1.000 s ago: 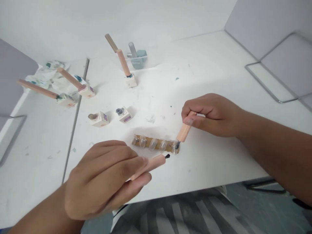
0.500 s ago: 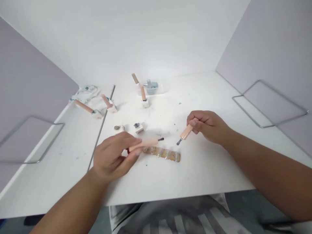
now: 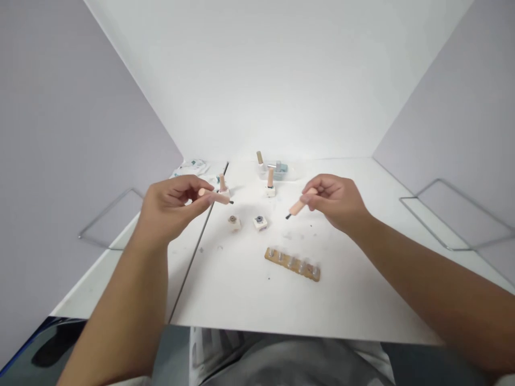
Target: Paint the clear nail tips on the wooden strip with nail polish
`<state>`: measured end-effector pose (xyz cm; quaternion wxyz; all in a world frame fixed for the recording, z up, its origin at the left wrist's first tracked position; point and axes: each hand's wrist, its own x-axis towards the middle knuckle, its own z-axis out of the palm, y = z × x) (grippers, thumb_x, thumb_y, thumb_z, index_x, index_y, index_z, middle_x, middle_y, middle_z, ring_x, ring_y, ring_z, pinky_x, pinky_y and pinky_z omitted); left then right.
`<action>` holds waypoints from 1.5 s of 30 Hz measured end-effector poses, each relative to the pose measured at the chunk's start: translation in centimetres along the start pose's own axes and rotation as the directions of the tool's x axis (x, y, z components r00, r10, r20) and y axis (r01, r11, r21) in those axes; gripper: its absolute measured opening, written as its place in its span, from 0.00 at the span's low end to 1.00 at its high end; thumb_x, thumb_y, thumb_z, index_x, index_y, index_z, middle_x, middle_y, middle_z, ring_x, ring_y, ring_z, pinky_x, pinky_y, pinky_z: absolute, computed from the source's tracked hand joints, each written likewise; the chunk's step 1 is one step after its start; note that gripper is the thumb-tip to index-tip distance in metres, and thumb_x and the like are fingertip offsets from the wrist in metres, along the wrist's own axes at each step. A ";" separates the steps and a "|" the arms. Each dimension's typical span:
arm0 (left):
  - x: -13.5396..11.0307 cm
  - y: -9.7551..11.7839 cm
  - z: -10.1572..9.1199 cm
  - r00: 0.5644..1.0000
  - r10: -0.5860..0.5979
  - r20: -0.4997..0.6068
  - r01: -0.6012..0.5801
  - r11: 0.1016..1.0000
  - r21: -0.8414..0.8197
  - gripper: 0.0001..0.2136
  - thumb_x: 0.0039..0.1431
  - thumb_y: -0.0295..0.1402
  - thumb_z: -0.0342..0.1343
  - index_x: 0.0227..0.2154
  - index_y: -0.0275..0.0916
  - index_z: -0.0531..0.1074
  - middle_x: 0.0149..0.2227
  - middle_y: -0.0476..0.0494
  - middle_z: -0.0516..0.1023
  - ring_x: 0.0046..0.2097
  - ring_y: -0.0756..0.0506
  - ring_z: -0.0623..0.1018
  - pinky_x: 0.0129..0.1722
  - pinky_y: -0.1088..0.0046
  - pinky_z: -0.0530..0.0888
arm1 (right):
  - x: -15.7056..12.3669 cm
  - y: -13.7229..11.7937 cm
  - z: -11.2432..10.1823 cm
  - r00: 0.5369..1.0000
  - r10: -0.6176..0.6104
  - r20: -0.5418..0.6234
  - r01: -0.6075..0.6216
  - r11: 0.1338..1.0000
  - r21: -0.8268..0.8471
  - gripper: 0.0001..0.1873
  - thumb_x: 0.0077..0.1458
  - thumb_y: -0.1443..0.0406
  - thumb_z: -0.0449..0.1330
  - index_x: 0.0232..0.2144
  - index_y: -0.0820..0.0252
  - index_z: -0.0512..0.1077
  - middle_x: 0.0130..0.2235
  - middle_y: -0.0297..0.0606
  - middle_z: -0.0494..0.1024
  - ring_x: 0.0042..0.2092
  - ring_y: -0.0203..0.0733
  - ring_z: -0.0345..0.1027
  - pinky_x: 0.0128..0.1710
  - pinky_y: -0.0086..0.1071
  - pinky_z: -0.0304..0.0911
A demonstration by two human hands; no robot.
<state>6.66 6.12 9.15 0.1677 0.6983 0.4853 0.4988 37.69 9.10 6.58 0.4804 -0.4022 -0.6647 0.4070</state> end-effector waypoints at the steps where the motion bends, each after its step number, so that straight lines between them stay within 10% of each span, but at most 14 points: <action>1: 0.3 -0.4 -0.1 0.999 -0.028 0.041 0.028 1.000 -0.005 0.08 0.54 0.37 0.64 0.31 0.38 0.76 0.27 0.45 0.80 0.27 0.49 0.72 0.25 0.71 0.65 | 1.0 -0.2 1.0 1.000 -0.023 0.017 0.023 1.000 0.016 0.12 0.47 0.60 0.69 0.25 0.61 0.72 0.23 0.33 0.74 0.25 0.32 0.60 0.24 0.29 0.55; 8: 0.3 -3.7 0.5 0.994 -0.069 0.085 0.052 0.981 0.185 0.09 0.61 0.34 0.55 0.26 0.39 0.71 0.27 0.46 0.82 0.25 0.51 0.66 0.24 0.73 0.63 | 4.8 1.7 5.0 0.978 0.010 0.210 0.010 0.995 -0.096 0.14 0.49 0.57 0.67 0.24 0.60 0.70 0.24 0.33 0.73 0.25 0.32 0.56 0.23 0.28 0.53; 20: -0.4 -4.9 1.2 0.985 0.096 0.141 -0.128 0.963 0.238 0.06 0.61 0.33 0.58 0.29 0.39 0.74 0.26 0.48 0.78 0.24 0.52 0.65 0.25 0.74 0.65 | 5.5 2.3 5.1 0.955 -0.069 0.290 0.136 0.967 -0.217 0.13 0.51 0.59 0.65 0.23 0.60 0.70 0.22 0.33 0.73 0.25 0.33 0.61 0.25 0.28 0.57; 45: -0.3 -4.6 2.1 0.977 0.024 0.212 -0.091 0.947 0.309 0.08 0.61 0.34 0.58 0.27 0.38 0.71 0.24 0.52 0.71 0.25 0.53 0.65 0.26 0.76 0.63 | 5.2 3.3 6.0 0.896 -0.163 0.413 0.314 0.890 -0.329 0.11 0.52 0.61 0.64 0.24 0.61 0.71 0.22 0.31 0.73 0.24 0.30 0.63 0.24 0.25 0.58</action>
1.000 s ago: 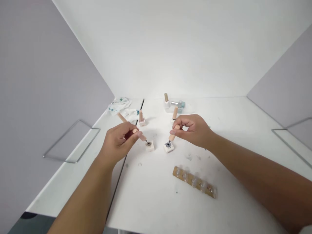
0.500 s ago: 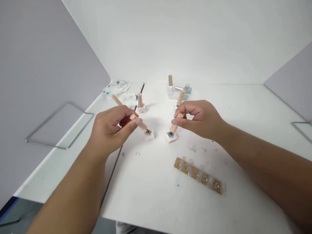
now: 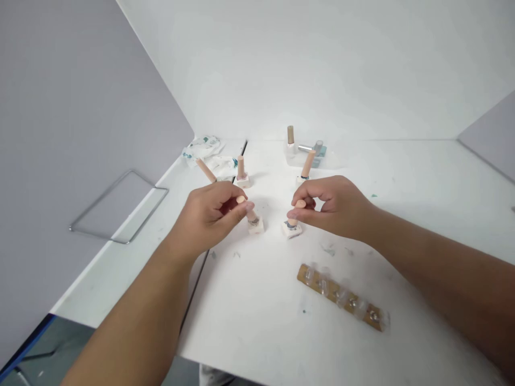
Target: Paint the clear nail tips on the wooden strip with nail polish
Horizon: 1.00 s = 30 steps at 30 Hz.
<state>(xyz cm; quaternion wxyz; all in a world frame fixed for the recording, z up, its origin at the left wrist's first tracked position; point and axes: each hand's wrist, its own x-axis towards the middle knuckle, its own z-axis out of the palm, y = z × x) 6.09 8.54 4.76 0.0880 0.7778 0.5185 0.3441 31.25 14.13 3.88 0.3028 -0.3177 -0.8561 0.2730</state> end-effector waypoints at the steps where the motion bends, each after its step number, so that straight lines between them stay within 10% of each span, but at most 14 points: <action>1: 0.0 0.0 0.0 0.999 -0.011 0.036 0.012 1.000 -0.008 0.08 0.61 0.35 0.57 0.28 0.38 0.71 0.24 0.52 0.71 0.25 0.53 0.66 0.26 0.76 0.63 | 0.0 0.1 0.1 1.000 -0.012 0.015 0.012 1.000 -0.013 0.11 0.53 0.61 0.64 0.24 0.61 0.71 0.22 0.31 0.73 0.24 0.30 0.63 0.24 0.25 0.58; 21: 0.0 -0.7 -0.7 0.916 -0.200 0.347 0.206 0.978 0.021 0.15 0.56 0.45 0.59 0.43 0.44 0.72 0.34 0.49 0.73 0.33 0.47 0.71 0.33 0.71 0.67 | -0.5 1.0 1.2 0.970 0.119 0.211 -0.106 0.992 -0.072 0.13 0.56 0.54 0.60 0.33 0.58 0.71 0.27 0.32 0.75 0.28 0.35 0.66 0.29 0.30 0.57; 30: 0.5 -0.7 -1.4 0.702 -0.408 0.583 0.353 0.911 0.213 0.19 0.50 0.48 0.61 0.42 0.45 0.72 0.38 0.48 0.73 0.34 0.46 0.73 0.31 0.72 0.66 | -1.0 2.5 -0.1 0.918 0.175 0.355 -0.146 0.983 -0.107 0.36 0.42 0.41 0.66 0.45 0.58 0.70 0.28 0.29 0.67 0.26 0.34 0.57 0.26 0.30 0.51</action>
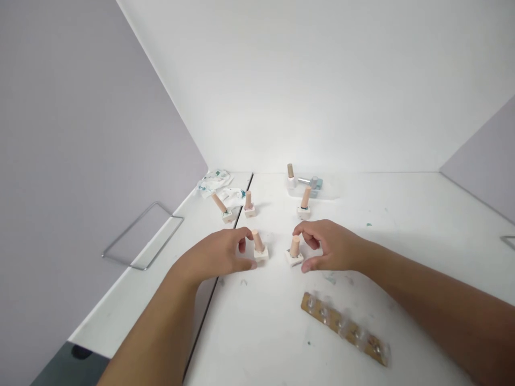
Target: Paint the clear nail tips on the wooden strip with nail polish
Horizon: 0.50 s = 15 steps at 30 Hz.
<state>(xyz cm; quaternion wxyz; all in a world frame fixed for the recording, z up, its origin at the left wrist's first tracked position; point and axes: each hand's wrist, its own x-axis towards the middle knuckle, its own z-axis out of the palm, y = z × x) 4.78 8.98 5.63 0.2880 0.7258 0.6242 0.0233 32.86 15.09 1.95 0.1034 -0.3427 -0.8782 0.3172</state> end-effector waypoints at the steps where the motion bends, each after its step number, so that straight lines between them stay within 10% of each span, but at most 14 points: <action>1: 0.1 0.1 0.1 1.000 0.003 0.013 -0.003 1.000 0.000 0.18 0.50 0.47 0.61 0.42 0.45 0.72 0.37 0.48 0.73 0.33 0.46 0.72 0.30 0.72 0.66 | -0.1 0.1 -0.1 0.999 0.001 0.042 0.000 1.000 -0.027 0.37 0.41 0.40 0.66 0.45 0.58 0.70 0.29 0.29 0.67 0.26 0.34 0.57 0.25 0.30 0.50; 15: 2.2 -0.2 2.0 0.994 0.093 -0.056 -0.095 0.995 -0.032 0.08 0.51 0.40 0.57 0.30 0.42 0.68 0.30 0.51 0.73 0.30 0.46 0.70 0.28 0.72 0.62 | 0.5 -0.5 1.0 0.994 0.039 0.097 -0.022 0.986 -0.165 0.12 0.51 0.56 0.62 0.35 0.56 0.71 0.32 0.32 0.77 0.32 0.39 0.67 0.32 0.32 0.54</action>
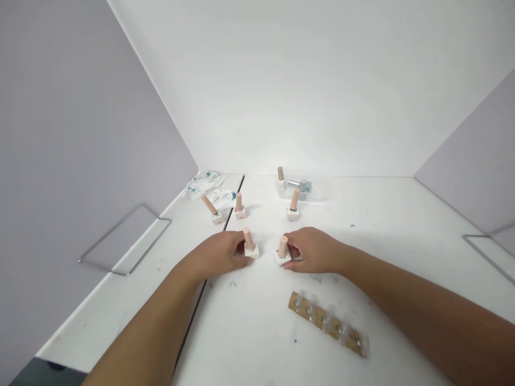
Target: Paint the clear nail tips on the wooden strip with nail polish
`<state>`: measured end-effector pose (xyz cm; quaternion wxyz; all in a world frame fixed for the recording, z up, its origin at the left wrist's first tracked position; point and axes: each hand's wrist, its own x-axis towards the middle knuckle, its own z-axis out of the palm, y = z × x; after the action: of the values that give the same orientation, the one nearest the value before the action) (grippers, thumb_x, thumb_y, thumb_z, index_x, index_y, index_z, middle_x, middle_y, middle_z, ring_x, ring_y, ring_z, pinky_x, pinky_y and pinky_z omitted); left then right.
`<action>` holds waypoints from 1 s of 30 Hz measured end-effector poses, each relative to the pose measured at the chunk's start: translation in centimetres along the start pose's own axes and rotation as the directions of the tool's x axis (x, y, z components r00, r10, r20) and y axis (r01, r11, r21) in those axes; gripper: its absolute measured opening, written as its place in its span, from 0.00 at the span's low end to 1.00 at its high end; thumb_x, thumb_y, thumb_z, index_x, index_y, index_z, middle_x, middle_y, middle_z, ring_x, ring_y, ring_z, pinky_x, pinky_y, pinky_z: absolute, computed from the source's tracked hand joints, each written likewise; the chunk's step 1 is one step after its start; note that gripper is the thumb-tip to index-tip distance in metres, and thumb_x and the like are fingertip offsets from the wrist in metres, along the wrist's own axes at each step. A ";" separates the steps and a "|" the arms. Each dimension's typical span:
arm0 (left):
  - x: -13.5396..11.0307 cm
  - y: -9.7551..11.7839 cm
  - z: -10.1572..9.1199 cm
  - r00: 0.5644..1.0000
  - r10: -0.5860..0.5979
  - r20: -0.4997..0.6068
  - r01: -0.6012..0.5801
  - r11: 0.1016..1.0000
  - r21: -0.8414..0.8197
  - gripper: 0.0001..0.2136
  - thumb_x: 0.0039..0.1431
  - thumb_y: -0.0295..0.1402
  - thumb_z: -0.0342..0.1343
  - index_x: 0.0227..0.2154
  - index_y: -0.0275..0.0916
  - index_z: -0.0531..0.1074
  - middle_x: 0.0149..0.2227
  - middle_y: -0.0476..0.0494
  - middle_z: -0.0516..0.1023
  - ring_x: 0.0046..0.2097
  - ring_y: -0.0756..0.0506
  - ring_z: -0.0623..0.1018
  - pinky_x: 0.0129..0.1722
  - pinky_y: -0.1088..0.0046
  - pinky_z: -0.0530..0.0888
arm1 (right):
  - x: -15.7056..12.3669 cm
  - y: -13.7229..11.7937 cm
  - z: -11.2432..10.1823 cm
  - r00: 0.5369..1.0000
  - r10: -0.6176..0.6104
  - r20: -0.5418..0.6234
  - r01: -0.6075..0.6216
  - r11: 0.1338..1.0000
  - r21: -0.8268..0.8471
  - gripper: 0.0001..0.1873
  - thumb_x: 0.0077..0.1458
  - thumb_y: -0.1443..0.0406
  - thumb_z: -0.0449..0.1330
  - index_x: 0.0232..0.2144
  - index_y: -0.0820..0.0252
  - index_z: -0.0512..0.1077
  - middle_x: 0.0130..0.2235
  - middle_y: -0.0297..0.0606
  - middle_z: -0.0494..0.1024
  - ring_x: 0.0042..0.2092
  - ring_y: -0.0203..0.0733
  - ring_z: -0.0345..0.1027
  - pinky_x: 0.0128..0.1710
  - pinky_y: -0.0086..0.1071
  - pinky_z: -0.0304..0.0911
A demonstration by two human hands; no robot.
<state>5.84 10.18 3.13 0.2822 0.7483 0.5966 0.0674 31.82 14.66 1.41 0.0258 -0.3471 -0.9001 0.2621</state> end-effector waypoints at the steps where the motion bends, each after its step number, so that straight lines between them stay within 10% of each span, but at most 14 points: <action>1: 0.2 -0.1 0.1 1.000 -0.002 -0.013 0.001 1.000 -0.004 0.08 0.51 0.40 0.57 0.30 0.42 0.68 0.30 0.50 0.73 0.30 0.46 0.70 0.28 0.72 0.62 | 0.0 0.0 0.0 1.000 0.002 -0.004 -0.002 1.000 -0.005 0.12 0.51 0.56 0.62 0.34 0.56 0.71 0.32 0.33 0.77 0.32 0.39 0.67 0.32 0.32 0.54; 15: 2.9 1.2 2.2 0.983 -0.036 -0.180 0.038 0.999 0.007 0.13 0.58 0.45 0.55 0.29 0.40 0.68 0.29 0.50 0.74 0.31 0.47 0.72 0.29 0.71 0.64 | -2.4 2.5 -1.7 0.962 0.216 -0.168 -0.229 0.971 -0.064 0.13 0.54 0.55 0.60 0.35 0.58 0.69 0.31 0.36 0.77 0.32 0.40 0.69 0.31 0.31 0.55; 30: 8.5 1.9 2.0 0.977 -0.101 -0.190 0.093 0.994 -0.051 0.16 0.65 0.38 0.56 0.52 0.36 0.69 0.52 0.39 0.73 0.49 0.42 0.76 0.48 0.57 0.77 | -2.3 7.3 -2.4 0.856 0.416 -0.306 -0.433 0.901 0.014 0.18 0.64 0.56 0.56 0.50 0.61 0.70 0.46 0.41 0.75 0.43 0.40 0.72 0.44 0.40 0.71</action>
<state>10.74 17.14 0.42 0.2417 0.7022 0.6553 0.1381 38.60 18.82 0.18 0.0949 -0.5732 -0.7937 0.1801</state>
